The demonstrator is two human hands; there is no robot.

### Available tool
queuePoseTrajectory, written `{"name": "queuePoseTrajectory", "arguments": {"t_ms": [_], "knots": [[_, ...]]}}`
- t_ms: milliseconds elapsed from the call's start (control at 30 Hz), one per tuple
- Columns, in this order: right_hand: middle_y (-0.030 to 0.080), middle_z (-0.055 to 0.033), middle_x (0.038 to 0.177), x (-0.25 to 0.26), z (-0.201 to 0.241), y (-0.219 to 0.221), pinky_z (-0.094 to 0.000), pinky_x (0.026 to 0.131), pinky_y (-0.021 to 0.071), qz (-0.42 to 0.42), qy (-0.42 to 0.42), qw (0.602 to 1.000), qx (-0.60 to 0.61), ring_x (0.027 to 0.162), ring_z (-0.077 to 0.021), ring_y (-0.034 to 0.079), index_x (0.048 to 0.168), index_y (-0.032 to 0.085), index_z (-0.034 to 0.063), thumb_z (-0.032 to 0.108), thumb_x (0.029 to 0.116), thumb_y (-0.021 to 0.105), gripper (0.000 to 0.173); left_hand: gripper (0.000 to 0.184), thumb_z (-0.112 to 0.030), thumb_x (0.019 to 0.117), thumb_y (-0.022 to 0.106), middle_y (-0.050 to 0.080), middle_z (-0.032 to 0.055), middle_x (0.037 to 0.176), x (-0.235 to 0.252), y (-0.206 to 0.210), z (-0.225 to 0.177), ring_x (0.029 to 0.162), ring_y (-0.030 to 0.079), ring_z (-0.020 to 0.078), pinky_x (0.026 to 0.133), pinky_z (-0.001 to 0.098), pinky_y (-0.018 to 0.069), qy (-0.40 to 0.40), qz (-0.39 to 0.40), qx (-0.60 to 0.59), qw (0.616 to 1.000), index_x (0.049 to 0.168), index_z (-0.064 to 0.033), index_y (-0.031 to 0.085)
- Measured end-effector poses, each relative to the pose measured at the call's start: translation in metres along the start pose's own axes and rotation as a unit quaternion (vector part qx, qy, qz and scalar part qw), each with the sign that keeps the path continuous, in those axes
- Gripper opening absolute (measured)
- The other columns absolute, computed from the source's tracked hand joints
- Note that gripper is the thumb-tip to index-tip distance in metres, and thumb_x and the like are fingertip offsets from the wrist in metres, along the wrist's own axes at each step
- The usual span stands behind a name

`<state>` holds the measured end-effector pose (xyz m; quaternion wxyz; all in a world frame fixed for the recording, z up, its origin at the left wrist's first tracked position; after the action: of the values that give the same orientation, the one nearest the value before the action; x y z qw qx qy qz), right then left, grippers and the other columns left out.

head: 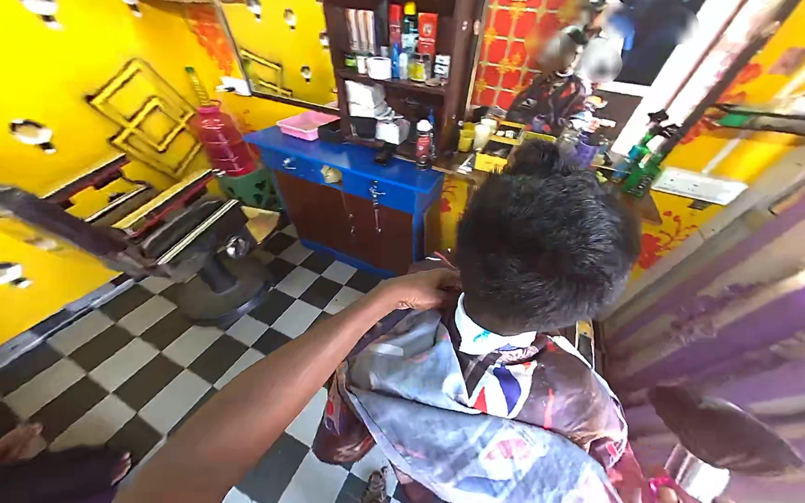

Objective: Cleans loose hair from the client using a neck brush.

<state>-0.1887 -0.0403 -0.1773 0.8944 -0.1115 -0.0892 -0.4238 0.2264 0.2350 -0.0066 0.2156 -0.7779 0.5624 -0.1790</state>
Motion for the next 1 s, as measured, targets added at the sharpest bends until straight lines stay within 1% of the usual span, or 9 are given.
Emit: {"name": "queuePoseTrajectory", "arguments": {"t_ms": [167, 333, 433, 567, 633, 733, 800, 900, 1000], "knots": [[0.069, -0.0183, 0.116, -0.057, 0.038, 0.024, -0.0467, 0.091, 0.06, -0.033, 0.002, 0.999, -0.027, 0.105, -0.0256, 0.07, 0.127, 0.051, -0.0146, 0.02, 0.0972, 0.07, 0.049, 0.009, 0.003, 0.0919, 0.064, 0.068, 0.0004, 0.088, 0.011, -0.018, 0.015, 0.082, 0.062, 0.0025, 0.078, 0.0239, 0.054, 0.044, 0.038, -0.045, 0.997, 0.097, -0.0002, 0.07], [0.067, -0.0241, 0.114, -0.099, 0.072, 0.04, -0.0587, 0.084, 0.0604, -0.135, 0.035, 0.99, 0.014, 0.102, -0.0406, 0.07, 0.121, 0.052, -0.0075, 0.016, 0.093, 0.074, 0.043, 0.008, -0.01, 0.0965, 0.068, 0.071, 0.0047, 0.103, -0.025, -0.018, 0.025, 0.095, 0.068, 0.0138, 0.089, 0.0382, 0.0574, 0.086, -0.086, 0.094, 0.988, 0.102, -0.007, 0.073], [0.066, -0.0255, 0.12, -0.114, 0.072, 0.029, -0.0609, 0.085, 0.0593, -0.134, 0.033, 0.989, 0.045, 0.105, -0.0447, 0.068, 0.128, 0.052, -0.0046, 0.017, 0.098, 0.067, 0.04, 0.008, -0.027, 0.0963, 0.069, 0.072, -0.0094, 0.102, -0.073, 0.005, 0.024, 0.101, 0.066, 0.0076, 0.096, 0.0371, 0.0558, 0.129, -0.096, 0.123, 0.979, 0.098, -0.0225, 0.076], [0.057, -0.0304, 0.134, -0.112, 0.039, 0.014, -0.0628, 0.093, 0.056, -0.08, 0.002, 0.979, 0.187, 0.116, -0.0473, 0.063, 0.144, 0.043, -0.0015, 0.024, 0.1067, 0.05, 0.045, 0.021, -0.036, 0.1011, 0.065, 0.075, -0.0075, 0.113, -0.101, 0.047, 0.001, 0.117, 0.065, 0.0117, 0.117, 0.0459, 0.0394, 0.222, 0.056, 0.008, 0.973, 0.109, -0.0224, 0.079], [0.057, -0.0302, 0.134, -0.095, 0.051, 0.04, -0.0639, 0.097, 0.0536, -0.061, 0.0, 0.965, 0.253, 0.118, -0.0468, 0.061, 0.143, 0.044, -0.0007, 0.025, 0.1057, 0.053, 0.046, 0.018, -0.033, 0.0996, 0.067, 0.074, -0.007, 0.104, -0.092, 0.063, 0.0, 0.1, 0.07, 0.0097, 0.098, 0.0377, 0.0578, 0.168, -0.076, -0.015, 0.983, 0.107, -0.0194, 0.076], [0.061, -0.0258, 0.131, -0.067, 0.067, 0.088, -0.0611, 0.087, 0.0587, 0.019, 0.001, 0.958, 0.285, 0.113, -0.0442, 0.065, 0.144, 0.043, 0.0065, 0.028, 0.1031, 0.059, 0.049, 0.038, -0.049, 0.0898, 0.075, 0.068, -0.0062, 0.102, -0.065, 0.074, -0.001, 0.09, 0.066, 0.0096, 0.082, 0.0359, 0.0588, 0.04, -0.271, 0.164, 0.948, 0.115, -0.021, 0.069], [0.061, -0.0271, 0.128, -0.052, 0.066, 0.11, -0.0614, 0.083, 0.0598, 0.07, -0.031, 0.955, 0.287, 0.111, -0.046, 0.065, 0.144, 0.042, 0.0059, 0.03, 0.1009, 0.063, 0.053, 0.035, -0.049, 0.0904, 0.074, 0.068, -0.0009, 0.106, -0.055, 0.078, 0.001, 0.095, 0.066, 0.0165, 0.084, 0.0428, 0.0563, 0.026, -0.293, 0.268, 0.917, 0.11, -0.0201, 0.071], [0.065, -0.0251, 0.123, -0.031, 0.075, 0.136, -0.0595, 0.089, 0.0598, 0.137, -0.1, 0.958, 0.231, 0.107, -0.0445, 0.067, 0.135, 0.052, 0.0036, 0.034, 0.0951, 0.071, 0.054, 0.017, -0.04, 0.0968, 0.068, 0.067, -0.0077, 0.105, -0.06, 0.077, 0.011, 0.099, 0.062, 0.0107, 0.088, 0.0378, 0.0505, 0.093, -0.276, 0.281, 0.914, 0.105, -0.0271, 0.075], [0.073, -0.0084, 0.117, -0.014, 0.093, 0.164, -0.0452, 0.095, 0.0603, 0.172, -0.165, 0.968, 0.076, 0.107, -0.0228, 0.071, 0.125, 0.065, 0.0068, 0.04, 0.0929, 0.073, 0.047, 0.023, -0.043, 0.1031, 0.059, 0.064, -0.0096, 0.127, -0.072, 0.07, 0.02, 0.112, 0.062, 0.0064, 0.097, 0.0325, 0.0533, 0.164, -0.185, 0.263, 0.933, 0.116, -0.0294, 0.072]]}}
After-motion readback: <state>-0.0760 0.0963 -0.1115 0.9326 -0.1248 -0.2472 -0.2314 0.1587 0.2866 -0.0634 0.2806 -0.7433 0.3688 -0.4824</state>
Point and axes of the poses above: each hand's wrist, its own x-axis towards the middle knuckle, its own y-axis out of the palm, z = x × y, the point moved 1 cm from there along x, towards the middle knuckle
